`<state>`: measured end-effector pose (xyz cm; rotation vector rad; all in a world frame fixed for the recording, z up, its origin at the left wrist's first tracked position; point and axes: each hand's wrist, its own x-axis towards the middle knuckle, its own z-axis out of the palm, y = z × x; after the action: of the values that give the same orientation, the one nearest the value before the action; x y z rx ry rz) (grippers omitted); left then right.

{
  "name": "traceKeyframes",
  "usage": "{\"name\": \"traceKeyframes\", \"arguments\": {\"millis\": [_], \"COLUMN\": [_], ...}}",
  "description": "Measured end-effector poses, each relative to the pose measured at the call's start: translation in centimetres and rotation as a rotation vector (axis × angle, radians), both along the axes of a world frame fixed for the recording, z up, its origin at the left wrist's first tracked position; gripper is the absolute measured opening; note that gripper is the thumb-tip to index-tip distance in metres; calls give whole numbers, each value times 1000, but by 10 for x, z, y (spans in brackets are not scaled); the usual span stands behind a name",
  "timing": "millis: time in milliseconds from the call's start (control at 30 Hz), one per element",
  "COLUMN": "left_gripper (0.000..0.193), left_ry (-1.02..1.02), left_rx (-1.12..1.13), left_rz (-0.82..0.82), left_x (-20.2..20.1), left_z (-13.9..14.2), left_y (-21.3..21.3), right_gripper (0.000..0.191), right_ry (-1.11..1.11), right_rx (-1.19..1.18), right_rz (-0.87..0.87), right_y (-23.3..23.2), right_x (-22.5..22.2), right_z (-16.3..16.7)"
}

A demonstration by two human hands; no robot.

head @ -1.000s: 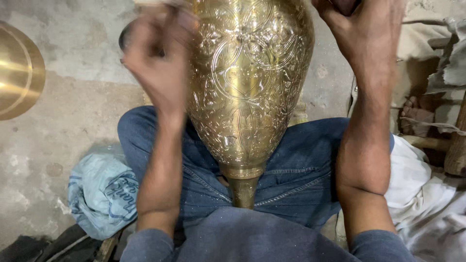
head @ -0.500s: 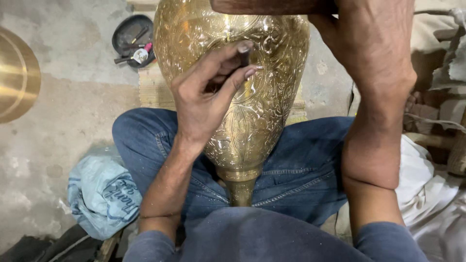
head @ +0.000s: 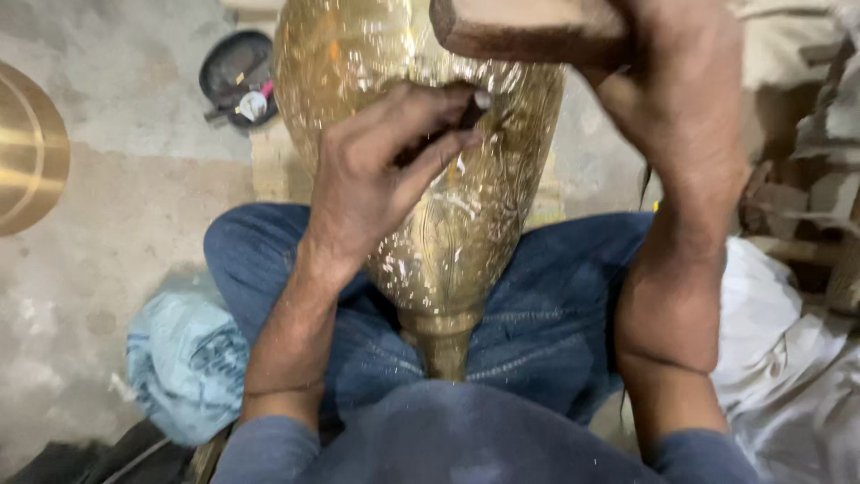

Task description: The person sits cross-legged on the floor holding a large engraved brass vase between their legs. They hold a chisel against the vase surface and strike it with a wooden mallet, working decorative patterns across different areas of the vase.

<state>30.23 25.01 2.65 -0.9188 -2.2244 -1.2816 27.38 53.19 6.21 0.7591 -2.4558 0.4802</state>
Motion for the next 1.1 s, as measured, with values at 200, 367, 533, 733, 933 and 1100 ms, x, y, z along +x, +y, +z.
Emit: {"name": "traceKeyframes", "arguments": {"millis": [200,367,533,733,933,1100], "left_gripper": [25,30,33,29,31,34], "left_ry": [-72,-92,-72,-120,-60,-78], "left_rx": [18,37,62,52,53,18], "left_rz": [12,5,-7,2,-2,-2], "left_x": [-7,-3,2,2,2,-1], "left_z": [-13,-10,-3,-2,-8,-10], "left_y": [3,1,5,7,7,10], "right_gripper": [37,37,22,13,19,28], "right_ry": [205,315,171,-11,-8,69], "right_rx": [130,243,7,-156,-206,-21], "right_rz": [-90,-198,-126,57,77,13], "right_y": [14,25,20,0,-5,-10], "right_x": [7,11,15,27,26,21], "right_z": [-12,-18,-9,11,8,7]}}
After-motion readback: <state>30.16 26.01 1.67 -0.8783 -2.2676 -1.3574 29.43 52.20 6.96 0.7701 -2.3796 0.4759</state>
